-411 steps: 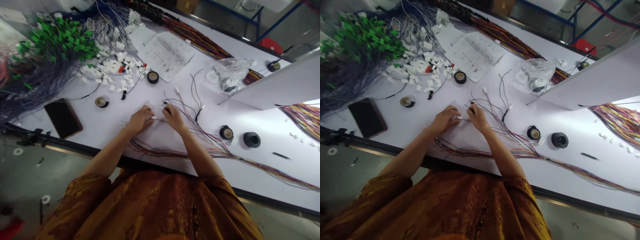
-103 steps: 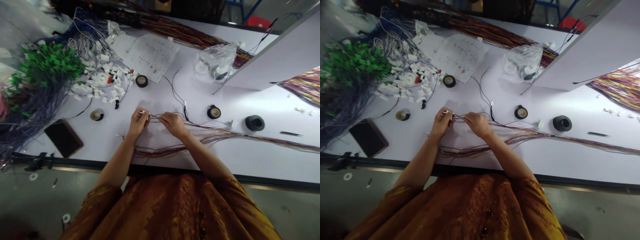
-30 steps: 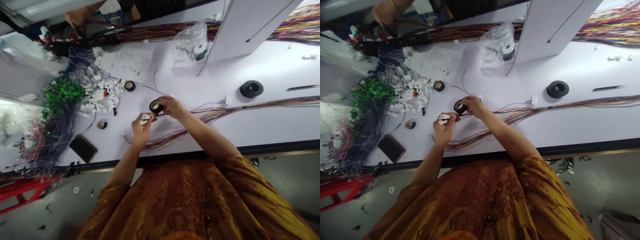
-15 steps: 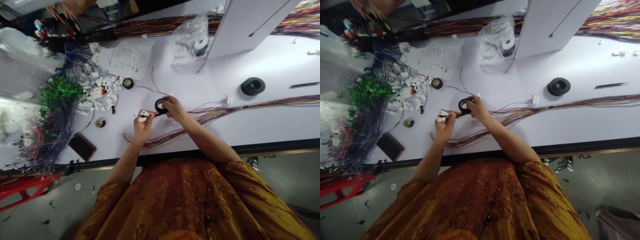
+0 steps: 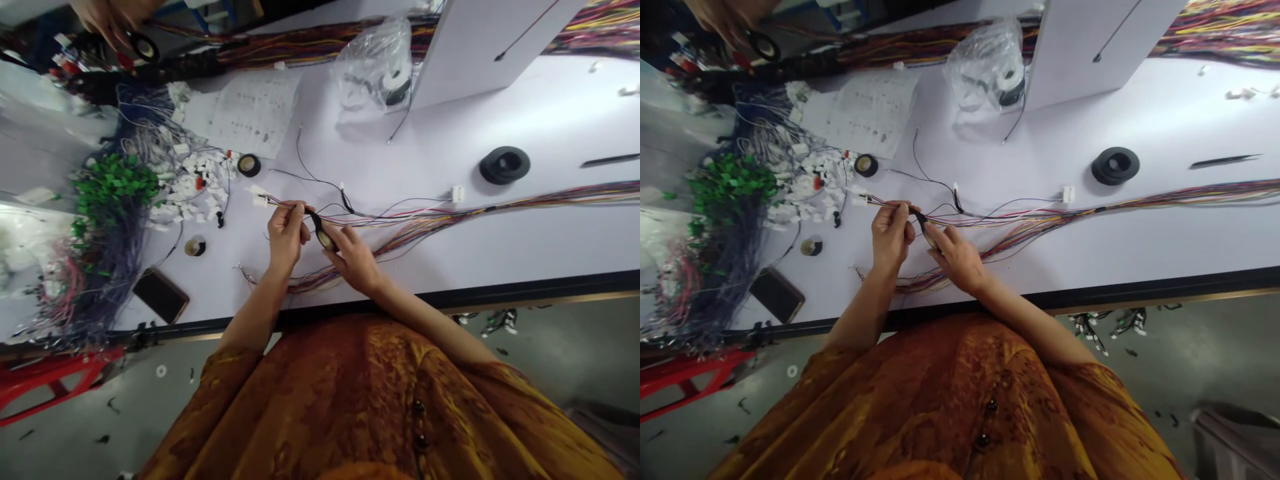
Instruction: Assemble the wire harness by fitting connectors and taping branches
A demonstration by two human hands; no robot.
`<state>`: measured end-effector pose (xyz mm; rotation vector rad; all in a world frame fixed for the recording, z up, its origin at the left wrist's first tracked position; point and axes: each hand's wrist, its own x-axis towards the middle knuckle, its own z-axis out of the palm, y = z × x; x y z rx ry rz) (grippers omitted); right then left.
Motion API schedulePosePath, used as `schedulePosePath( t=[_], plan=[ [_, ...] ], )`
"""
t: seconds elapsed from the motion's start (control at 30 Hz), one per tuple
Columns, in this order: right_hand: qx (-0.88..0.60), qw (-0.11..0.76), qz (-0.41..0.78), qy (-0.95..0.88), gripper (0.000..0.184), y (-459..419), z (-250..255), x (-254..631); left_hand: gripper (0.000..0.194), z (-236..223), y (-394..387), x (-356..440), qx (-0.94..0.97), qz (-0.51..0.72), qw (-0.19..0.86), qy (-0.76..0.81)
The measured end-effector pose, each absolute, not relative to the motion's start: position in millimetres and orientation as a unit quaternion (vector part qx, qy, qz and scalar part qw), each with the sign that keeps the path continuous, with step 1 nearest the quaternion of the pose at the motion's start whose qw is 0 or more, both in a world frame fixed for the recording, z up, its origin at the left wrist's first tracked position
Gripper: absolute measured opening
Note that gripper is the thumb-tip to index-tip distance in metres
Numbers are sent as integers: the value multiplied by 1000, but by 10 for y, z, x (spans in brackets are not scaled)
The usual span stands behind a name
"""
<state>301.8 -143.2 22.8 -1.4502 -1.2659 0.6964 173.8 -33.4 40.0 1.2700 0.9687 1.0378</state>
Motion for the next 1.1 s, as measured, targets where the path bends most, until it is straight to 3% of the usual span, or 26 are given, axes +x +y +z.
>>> schedulePosePath(
  t=[0.1, 0.23, 0.3, 0.4, 0.53, 0.6, 0.7, 0.8, 0.93, 1.1],
  plan=[
    [-612, 532, 288, -509, 37, -1352, 279, 3039, 28, 493, -459, 1668, 603, 417, 558, 389],
    [-626, 507, 472, -358, 34, -947, 405, 3230, 25, 525, -600, 1599, 756, 389, 426, 309],
    [-610, 503, 514, -332, 26, -908, 428, 3270, 27, 483, -607, 1618, 741, 415, 420, 321],
    [-616, 534, 405, -415, 31, -1204, 358, 3211, 33, 409, -537, 1679, 631, 451, 483, 406],
    [-614, 485, 286, -554, 24, -1603, 255, 3117, 35, 442, -484, 1719, 569, 430, 547, 438],
    [-616, 530, 297, -501, 26, -1527, 275, 3135, 32, 507, -530, 1707, 618, 408, 544, 395],
    [-611, 577, 408, -357, 37, -1186, 337, 3247, 28, 553, -627, 1664, 720, 368, 486, 330],
    [-574, 593, 506, -251, 31, -958, 333, 3397, 29, 472, -644, 1625, 685, 404, 489, 358],
    [-549, 628, 501, -232, 28, -1055, 234, 3555, 35, 301, -522, 1679, 625, 400, 551, 381],
    [-622, 578, 417, -323, 31, -1431, 184, 3499, 37, 269, -393, 1937, 662, 321, 576, 358]
  ],
)
